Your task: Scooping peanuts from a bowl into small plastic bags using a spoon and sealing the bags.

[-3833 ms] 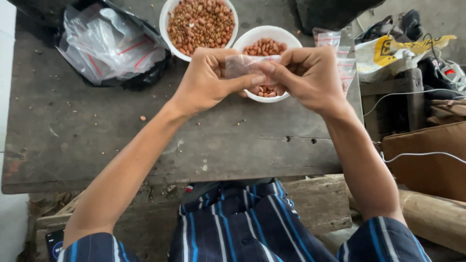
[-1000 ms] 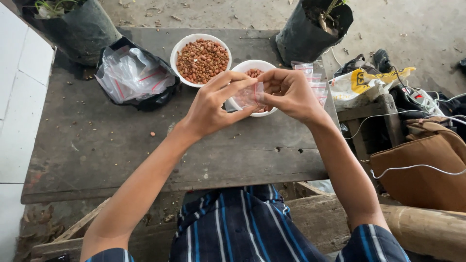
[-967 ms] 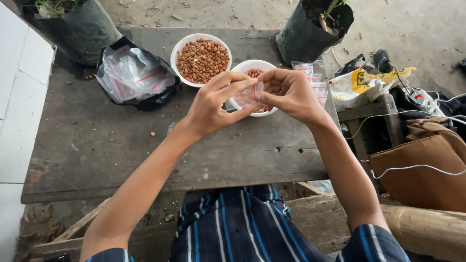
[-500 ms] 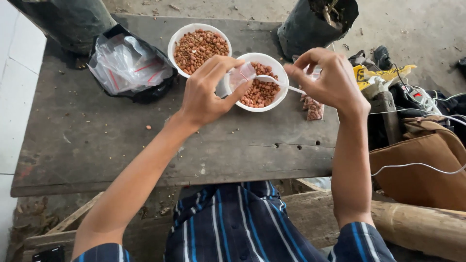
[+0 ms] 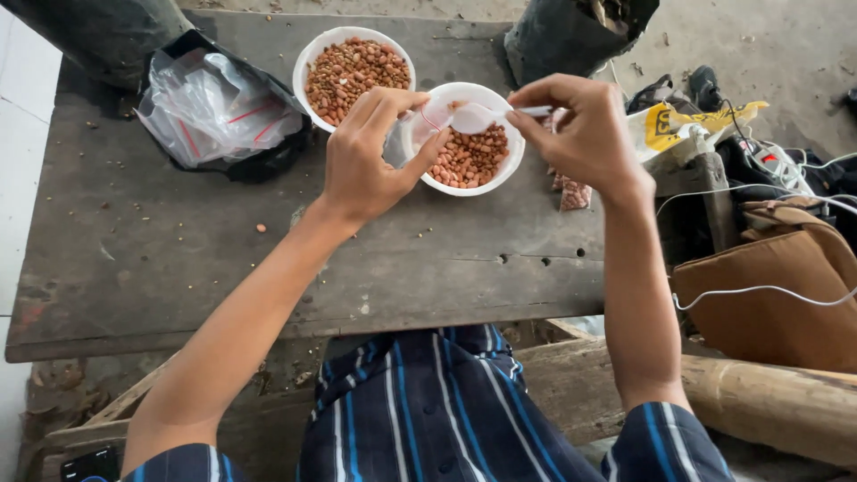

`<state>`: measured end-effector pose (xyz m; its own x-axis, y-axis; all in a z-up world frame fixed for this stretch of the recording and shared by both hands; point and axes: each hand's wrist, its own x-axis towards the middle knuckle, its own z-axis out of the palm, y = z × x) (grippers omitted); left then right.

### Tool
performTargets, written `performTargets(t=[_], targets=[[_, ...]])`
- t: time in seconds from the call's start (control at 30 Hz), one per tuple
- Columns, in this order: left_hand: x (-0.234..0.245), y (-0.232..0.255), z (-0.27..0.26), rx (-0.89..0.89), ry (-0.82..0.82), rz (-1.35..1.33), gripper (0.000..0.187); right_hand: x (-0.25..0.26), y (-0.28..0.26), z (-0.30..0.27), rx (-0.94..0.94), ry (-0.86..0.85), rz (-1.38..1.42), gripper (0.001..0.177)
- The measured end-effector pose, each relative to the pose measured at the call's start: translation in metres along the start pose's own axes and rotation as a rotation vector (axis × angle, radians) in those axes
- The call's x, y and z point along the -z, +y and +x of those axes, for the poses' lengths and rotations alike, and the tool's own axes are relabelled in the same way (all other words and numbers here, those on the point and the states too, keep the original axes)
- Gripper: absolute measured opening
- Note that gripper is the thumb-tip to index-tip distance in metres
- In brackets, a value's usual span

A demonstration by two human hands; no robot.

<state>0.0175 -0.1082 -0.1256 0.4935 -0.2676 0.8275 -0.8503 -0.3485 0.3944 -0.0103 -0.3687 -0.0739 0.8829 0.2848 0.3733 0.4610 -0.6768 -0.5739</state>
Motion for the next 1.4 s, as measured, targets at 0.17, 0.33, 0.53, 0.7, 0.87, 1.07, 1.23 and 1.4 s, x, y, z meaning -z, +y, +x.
performTargets(t=[0.17, 0.33, 0.53, 0.7, 0.87, 1.07, 1.23, 1.4], targets=[[0.000, -0.001, 0.000, 0.020, -0.032, 0.000, 0.031, -0.022, 0.006, 0.005, 0.059, 0.150, 0.110, 0.012], [0.002, 0.000, 0.001, 0.028, -0.032, 0.011, 0.030, -0.017, 0.009, 0.006, 0.079, 0.259, 0.221, 0.008], [0.002, 0.000, 0.000, 0.039, -0.053, 0.017, 0.031, -0.012, 0.022, 0.006, 0.102, 0.318, 0.145, 0.012], [0.003, -0.002, 0.000, 0.038, -0.070, 0.013, 0.033, -0.020, 0.029, 0.008, 0.175, 0.292, 0.113, 0.012], [0.003, 0.000, 0.000, 0.044, -0.077, 0.001, 0.033, -0.032, 0.032, 0.011, 0.083, 0.314, 0.257, 0.017], [0.002, -0.001, 0.000, 0.041, -0.084, 0.007, 0.033, -0.032, 0.038, 0.014, -0.179, 0.329, 0.350, 0.025], [0.003, -0.002, -0.001, 0.075, -0.103, 0.018, 0.033, -0.032, 0.030, 0.014, -0.001, 0.263, 0.305, 0.020], [0.002, -0.001, -0.001, 0.065, -0.091, 0.029, 0.032, -0.034, 0.021, 0.014, -0.195, 0.222, 0.310, 0.024]])
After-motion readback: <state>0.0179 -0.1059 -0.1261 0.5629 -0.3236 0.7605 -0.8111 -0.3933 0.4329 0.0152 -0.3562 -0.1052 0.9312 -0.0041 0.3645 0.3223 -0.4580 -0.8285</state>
